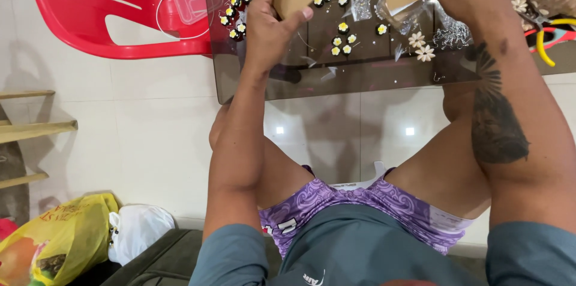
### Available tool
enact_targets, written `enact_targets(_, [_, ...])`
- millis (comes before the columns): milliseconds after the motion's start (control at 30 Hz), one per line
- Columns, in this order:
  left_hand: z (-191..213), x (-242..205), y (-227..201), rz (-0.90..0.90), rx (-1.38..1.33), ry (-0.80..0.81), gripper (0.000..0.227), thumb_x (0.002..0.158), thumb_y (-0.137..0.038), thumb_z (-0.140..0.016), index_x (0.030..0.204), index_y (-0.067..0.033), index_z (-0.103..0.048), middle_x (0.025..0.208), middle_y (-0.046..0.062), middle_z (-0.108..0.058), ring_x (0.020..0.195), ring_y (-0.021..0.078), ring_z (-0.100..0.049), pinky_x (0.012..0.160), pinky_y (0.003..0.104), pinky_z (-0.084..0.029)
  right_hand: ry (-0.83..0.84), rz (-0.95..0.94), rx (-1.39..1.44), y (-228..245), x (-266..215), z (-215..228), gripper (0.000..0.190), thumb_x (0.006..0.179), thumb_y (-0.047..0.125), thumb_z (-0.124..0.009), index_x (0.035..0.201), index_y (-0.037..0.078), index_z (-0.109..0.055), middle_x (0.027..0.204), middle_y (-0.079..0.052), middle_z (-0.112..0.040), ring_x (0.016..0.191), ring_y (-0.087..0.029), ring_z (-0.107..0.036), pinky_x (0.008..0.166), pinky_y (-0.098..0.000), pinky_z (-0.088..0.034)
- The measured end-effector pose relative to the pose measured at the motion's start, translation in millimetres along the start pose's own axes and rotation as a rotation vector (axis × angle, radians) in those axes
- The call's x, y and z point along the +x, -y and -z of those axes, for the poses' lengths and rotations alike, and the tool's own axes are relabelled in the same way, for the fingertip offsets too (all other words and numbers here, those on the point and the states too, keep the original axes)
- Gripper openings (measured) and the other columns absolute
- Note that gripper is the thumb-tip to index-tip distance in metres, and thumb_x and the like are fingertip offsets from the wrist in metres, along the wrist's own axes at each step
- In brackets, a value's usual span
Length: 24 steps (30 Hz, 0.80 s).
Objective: The person places small yellow flower-shaped earrings onto cardboard backing cards and then puts them into small clear plastic bags.
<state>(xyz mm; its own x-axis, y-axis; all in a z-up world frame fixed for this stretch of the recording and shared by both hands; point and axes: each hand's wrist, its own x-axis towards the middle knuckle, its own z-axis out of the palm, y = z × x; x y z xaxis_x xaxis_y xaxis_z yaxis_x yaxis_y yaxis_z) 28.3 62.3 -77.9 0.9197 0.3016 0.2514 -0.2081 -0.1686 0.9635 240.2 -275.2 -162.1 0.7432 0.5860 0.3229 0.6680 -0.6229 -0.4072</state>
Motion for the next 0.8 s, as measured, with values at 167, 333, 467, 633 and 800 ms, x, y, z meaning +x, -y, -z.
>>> enact_targets(167, [-4,-11,-18,-0.016,0.299,0.168,0.076,0.081,-0.002,-0.079,0.146,-0.0268,-0.050,0.139,0.004,-0.059,0.116,0.0208,-0.060,0.094,0.026,-0.053,-0.015,-0.157,-0.129,73,4,40,0.041,0.131,0.030,-0.081,0.101,0.009,-0.061,0.075,-0.006,-0.056,0.062,-0.026,-0.052,0.059,-0.0474,-0.040])
enact_targets(333, [-17,-27,-32,-0.160,0.504,0.476,0.083,0.086,-0.002,-0.066,0.157,-0.0253,-0.030,0.156,0.009,-0.053,0.138,0.0317,-0.061,0.109,0.042,-0.054,0.563,-0.126,0.487,193,11,72,0.050,0.100,0.026,-0.070,0.142,0.002,-0.062,0.122,-0.016,-0.070,0.090,-0.026,-0.067,0.077,-0.0395,-0.057])
enact_targets(467, [-10,-26,-39,-0.063,0.474,0.465,0.098,0.077,0.006,-0.059,0.158,-0.0355,-0.025,0.145,0.010,-0.061,0.107,0.0249,-0.068,0.085,0.031,-0.053,0.599,-0.138,0.450,187,5,23,0.017,0.102,0.023,-0.072,0.093,0.010,-0.067,0.077,-0.003,-0.060,0.068,-0.017,-0.048,0.061,-0.0346,-0.035])
enact_targets(633, [3,-20,-11,0.033,0.042,0.136,0.079,0.093,-0.002,-0.077,0.155,-0.0235,-0.033,0.132,0.013,-0.077,0.094,0.0142,-0.076,0.074,0.023,-0.061,0.215,-0.194,0.906,201,-1,-4,0.019,0.115,0.017,-0.068,0.099,0.008,-0.068,0.079,-0.006,-0.068,0.065,-0.011,-0.064,0.061,-0.0228,-0.056])
enact_targets(800, [2,-12,-26,-0.033,0.077,-0.104,0.023,0.093,-0.034,-0.065,0.082,-0.0144,-0.060,0.072,-0.009,-0.054,0.068,0.0043,-0.047,0.059,0.025,-0.039,0.144,-0.150,0.929,234,-2,-26,0.035,0.114,0.034,-0.061,0.090,0.009,-0.065,0.077,-0.007,-0.069,0.064,-0.012,-0.065,0.059,-0.0239,-0.053])
